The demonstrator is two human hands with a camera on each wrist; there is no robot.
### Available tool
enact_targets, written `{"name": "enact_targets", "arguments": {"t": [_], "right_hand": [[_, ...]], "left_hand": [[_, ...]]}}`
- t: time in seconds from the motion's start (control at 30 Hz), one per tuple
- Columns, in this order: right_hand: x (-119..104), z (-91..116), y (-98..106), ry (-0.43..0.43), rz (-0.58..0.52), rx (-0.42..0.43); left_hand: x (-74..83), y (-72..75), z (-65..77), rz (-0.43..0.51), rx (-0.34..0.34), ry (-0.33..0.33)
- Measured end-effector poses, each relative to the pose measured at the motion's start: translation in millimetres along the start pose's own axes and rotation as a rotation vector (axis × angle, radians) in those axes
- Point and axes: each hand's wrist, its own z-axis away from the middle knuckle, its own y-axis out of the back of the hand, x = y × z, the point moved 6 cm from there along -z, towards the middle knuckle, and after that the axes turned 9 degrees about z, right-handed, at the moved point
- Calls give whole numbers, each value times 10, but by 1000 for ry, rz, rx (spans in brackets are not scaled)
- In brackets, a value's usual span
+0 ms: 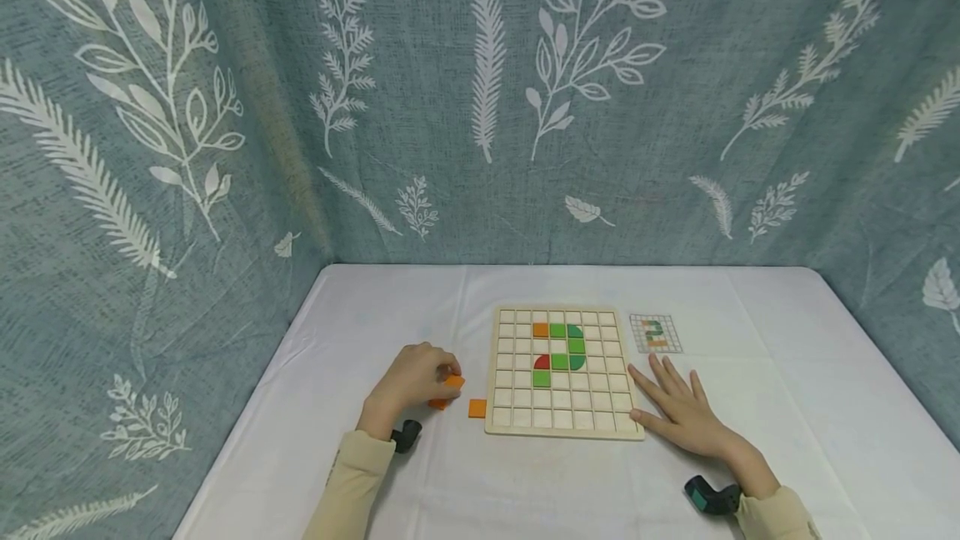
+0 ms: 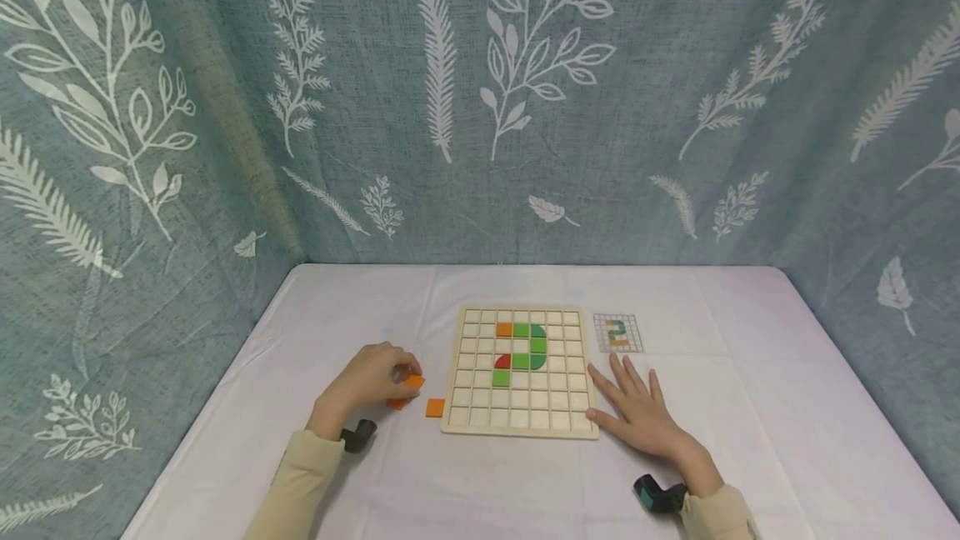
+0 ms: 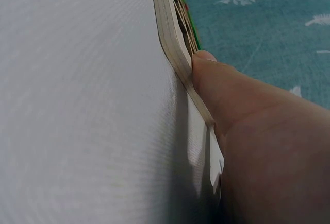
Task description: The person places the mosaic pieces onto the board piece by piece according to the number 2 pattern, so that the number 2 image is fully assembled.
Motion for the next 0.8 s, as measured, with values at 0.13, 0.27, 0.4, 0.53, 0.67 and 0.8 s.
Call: {"name": "enact_targets", "arguments": {"t": [0.13,0.27,0.4,0.53,0.67,0.8], "right_hand": [[-7,-5,5,0,5,-4],[-15,-7,7,10,3,0],[-14,-6,5,13,0,1],[-11,-5,0,9,0,-3],[-9,-3,-7,6,0,-7],[-9,-2,-11,6,0,-5]], "left_hand": [[13,-12,-17,-19,8,-43],[22,-21,-28,-30,14,-70],[30,-25,-31,-37,14,-79],[32,-45,-39,-22,10,-64],[34,-83,-55,0,-4,-44],[61,-113,-77,-4,-12,-52]]}}
